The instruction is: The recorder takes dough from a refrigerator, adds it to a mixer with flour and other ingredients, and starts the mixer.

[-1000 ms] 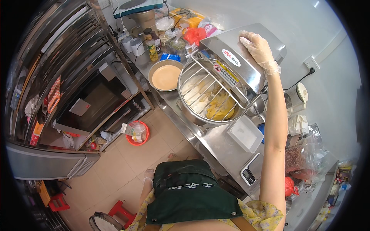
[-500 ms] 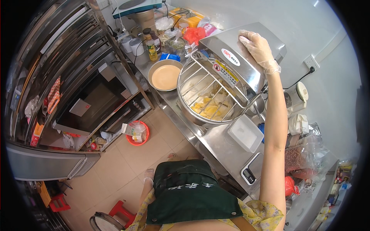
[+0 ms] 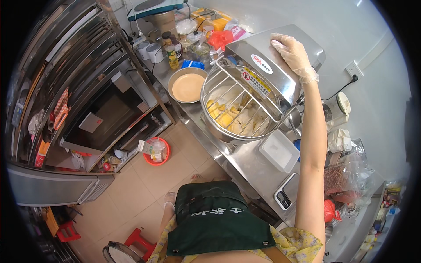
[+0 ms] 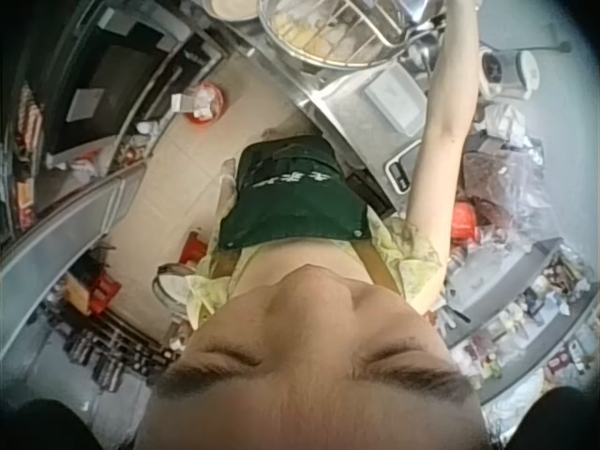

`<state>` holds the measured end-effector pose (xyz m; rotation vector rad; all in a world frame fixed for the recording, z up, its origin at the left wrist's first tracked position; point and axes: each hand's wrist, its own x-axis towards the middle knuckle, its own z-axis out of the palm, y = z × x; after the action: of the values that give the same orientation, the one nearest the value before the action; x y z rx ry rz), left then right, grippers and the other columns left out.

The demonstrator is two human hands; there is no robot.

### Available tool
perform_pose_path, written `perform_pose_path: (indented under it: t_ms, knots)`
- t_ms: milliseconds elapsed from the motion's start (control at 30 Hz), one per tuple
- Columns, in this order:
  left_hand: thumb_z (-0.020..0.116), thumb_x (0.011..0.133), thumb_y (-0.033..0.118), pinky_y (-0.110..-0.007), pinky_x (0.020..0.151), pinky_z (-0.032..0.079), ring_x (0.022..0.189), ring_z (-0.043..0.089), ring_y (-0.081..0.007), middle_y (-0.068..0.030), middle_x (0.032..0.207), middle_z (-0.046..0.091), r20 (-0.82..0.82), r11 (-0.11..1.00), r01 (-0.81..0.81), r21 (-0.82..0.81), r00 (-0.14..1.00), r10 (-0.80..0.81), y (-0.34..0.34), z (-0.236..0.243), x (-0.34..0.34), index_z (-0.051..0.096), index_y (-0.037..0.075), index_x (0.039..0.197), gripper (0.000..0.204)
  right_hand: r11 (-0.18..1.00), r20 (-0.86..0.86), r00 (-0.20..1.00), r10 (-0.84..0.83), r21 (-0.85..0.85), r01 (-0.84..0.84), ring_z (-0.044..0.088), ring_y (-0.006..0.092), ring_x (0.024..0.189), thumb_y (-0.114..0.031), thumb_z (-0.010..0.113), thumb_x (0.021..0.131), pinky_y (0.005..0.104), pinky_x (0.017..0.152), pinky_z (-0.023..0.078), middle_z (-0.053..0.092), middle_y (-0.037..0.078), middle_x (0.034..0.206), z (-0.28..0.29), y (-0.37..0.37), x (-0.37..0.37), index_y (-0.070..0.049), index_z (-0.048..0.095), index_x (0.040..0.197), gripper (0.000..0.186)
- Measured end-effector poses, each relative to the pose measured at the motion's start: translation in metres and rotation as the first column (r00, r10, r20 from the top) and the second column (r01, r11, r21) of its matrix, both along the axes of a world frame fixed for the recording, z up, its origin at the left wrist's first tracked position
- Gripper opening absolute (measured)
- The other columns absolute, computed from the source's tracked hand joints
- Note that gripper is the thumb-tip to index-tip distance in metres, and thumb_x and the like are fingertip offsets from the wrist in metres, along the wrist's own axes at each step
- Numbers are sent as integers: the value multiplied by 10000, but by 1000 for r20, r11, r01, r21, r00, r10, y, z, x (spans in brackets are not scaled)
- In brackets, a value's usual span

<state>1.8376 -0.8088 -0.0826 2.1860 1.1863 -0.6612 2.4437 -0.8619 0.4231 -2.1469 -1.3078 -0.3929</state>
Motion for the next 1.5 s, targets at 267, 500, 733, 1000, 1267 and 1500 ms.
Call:
perform_pose_path:
  t_ms: [267,500,733,1000,1267,1500]
  knots:
    - [361,887,203,-424,892,453,1041,578,-360,-231,1097,599,28,995,-103,-19,994,103,-1,-7,-2,630,24,918,324,1000,-4,1000,4,2,-4,582,314,1030,-252,547,868,377,910,439,647,149,1077,-1,0,2,-37,658,1069,315]
    - [380,882,265,-426,874,444,1031,577,-377,-259,1071,593,96,981,-187,-45,977,191,0,-19,-9,637,10,911,363,1000,-15,1000,2,3,-2,584,318,1018,-249,548,867,380,903,440,649,149,1064,1,1,0,-39,658,1066,310]
    - [401,875,284,-427,868,436,1030,573,-392,-279,1045,589,128,962,-264,-69,954,271,-2,-14,-7,631,-3,886,368,1000,7,1000,2,0,-2,583,315,1014,-245,550,865,379,898,442,650,145,1057,-1,-1,2,-41,658,1066,306]
    - [383,890,279,-425,892,434,1069,557,-386,-265,1120,575,75,982,-177,-66,981,181,0,-15,-7,624,-2,940,373,1000,-20,1000,2,-1,-2,579,308,1031,-254,543,871,375,907,438,649,138,1071,0,0,1,-41,659,1066,311]
    - [362,906,283,-420,922,422,1099,543,-378,-249,1162,567,32,976,-198,-91,979,201,1,0,1,622,1,1012,398,1000,-38,999,-5,14,6,582,309,1029,-252,545,870,372,905,441,649,143,1071,-1,0,0,-40,661,1063,308]
    - [386,891,208,-428,876,457,1026,582,-374,-240,1074,606,44,996,-87,-10,995,88,2,-7,-2,628,12,959,319,1000,-16,1000,7,8,-7,586,320,1014,-247,549,869,375,899,445,649,153,1062,1,0,0,-36,659,1064,308]
